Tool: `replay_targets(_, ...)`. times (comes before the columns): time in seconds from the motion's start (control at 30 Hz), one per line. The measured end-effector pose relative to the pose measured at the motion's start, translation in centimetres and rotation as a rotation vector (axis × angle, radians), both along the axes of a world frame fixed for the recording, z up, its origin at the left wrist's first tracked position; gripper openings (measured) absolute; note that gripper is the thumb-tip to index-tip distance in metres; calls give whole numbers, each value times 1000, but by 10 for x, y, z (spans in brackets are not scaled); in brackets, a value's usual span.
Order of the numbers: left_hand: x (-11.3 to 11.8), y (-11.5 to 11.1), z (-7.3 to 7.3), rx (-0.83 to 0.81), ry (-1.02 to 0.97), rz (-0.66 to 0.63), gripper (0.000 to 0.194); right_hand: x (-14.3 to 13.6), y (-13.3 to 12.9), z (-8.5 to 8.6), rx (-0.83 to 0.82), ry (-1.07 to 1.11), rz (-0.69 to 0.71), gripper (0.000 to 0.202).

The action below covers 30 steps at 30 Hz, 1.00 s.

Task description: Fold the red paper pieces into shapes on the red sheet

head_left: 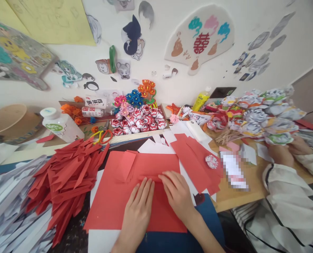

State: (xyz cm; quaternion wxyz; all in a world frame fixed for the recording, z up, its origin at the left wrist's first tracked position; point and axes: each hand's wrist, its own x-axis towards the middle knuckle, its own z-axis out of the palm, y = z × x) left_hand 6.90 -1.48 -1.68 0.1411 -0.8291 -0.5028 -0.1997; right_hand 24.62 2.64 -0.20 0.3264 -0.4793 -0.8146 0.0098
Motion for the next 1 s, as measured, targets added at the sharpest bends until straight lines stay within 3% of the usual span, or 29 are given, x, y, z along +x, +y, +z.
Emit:
replay_targets(0.07,-1,1,1,-4,30,-10,48,-2,-16,-3,48,-70,45,42)
replay_targets(0.23,-1,4,0,-59,54,-7,52,-8,-36,-12,-34,-188,15,55)
replay_targets(0.47,-2,9,1,-63,58,-20,49,-9,-36,-21,-80,-223,-15,58)
replay_targets(1.0,-5,13,-2,-119,6,-44,48,-11,-36,-23,-85,-213,-33,60)
